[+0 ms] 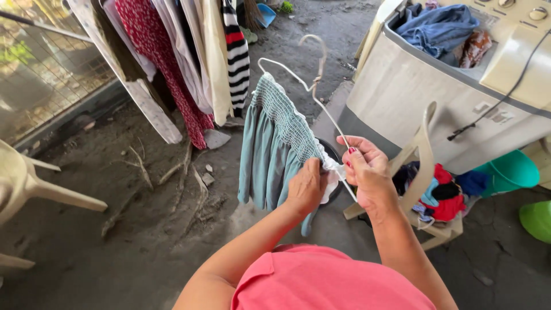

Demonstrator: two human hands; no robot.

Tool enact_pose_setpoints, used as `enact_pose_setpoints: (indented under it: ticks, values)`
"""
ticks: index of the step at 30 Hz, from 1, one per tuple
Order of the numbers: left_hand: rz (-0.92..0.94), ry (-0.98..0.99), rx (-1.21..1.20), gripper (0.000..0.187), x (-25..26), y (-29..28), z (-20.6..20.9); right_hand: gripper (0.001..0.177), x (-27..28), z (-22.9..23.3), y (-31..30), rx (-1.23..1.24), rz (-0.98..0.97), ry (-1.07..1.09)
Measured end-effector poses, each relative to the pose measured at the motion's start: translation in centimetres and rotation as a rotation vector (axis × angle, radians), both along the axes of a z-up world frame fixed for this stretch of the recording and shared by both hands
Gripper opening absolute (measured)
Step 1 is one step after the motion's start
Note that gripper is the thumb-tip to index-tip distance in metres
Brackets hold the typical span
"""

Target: Hanging washed laundry items onto hangers and placing them on a rack.

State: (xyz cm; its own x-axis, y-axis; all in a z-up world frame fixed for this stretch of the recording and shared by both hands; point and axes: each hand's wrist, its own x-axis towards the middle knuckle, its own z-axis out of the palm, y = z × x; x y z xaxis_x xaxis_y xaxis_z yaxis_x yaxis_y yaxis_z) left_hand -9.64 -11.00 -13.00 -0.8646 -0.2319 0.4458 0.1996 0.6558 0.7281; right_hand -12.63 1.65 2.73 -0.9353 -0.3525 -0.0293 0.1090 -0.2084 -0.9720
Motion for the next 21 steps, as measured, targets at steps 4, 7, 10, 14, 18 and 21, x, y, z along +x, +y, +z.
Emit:
enact_pose_setpoints:
  ticks: [4,7,10,14,18,21]
  values:
    - [-0.04,0.013,0.011,0.025,-1.8,-6.5,4.5,0.029,-1.0,0.7,-6.0,-0.089,-0.032,0.037]
    - [-0.256,0.151,0.177,0.022,-2.8,-10.1,7.0,0.033,-2.4,1.1,-10.7,-0.167,-0.057,0.104]
    - [-0.423,0.258,0.192,0.02,-3.9,-14.2,8.6,0.036,-4.6,0.9,-14.9,-0.204,-0.1,0.121]
    - [-0.398,0.269,0.032,0.028,-6.0,-19.4,8.5,0.038,-8.4,1.0,-19.7,-0.252,-0.108,0.112]
    - [-0.278,0.075,0.15,0.041,-8.6,-23.0,7.9,0.036,-12.9,2.1,-23.7,-0.251,-0.103,0.086]
    - [-0.242,0.116,0.198,0.044,-11.8,-25.3,8.0,0.036,-17.1,2.3,-26.5,-0.259,-0.094,0.091]
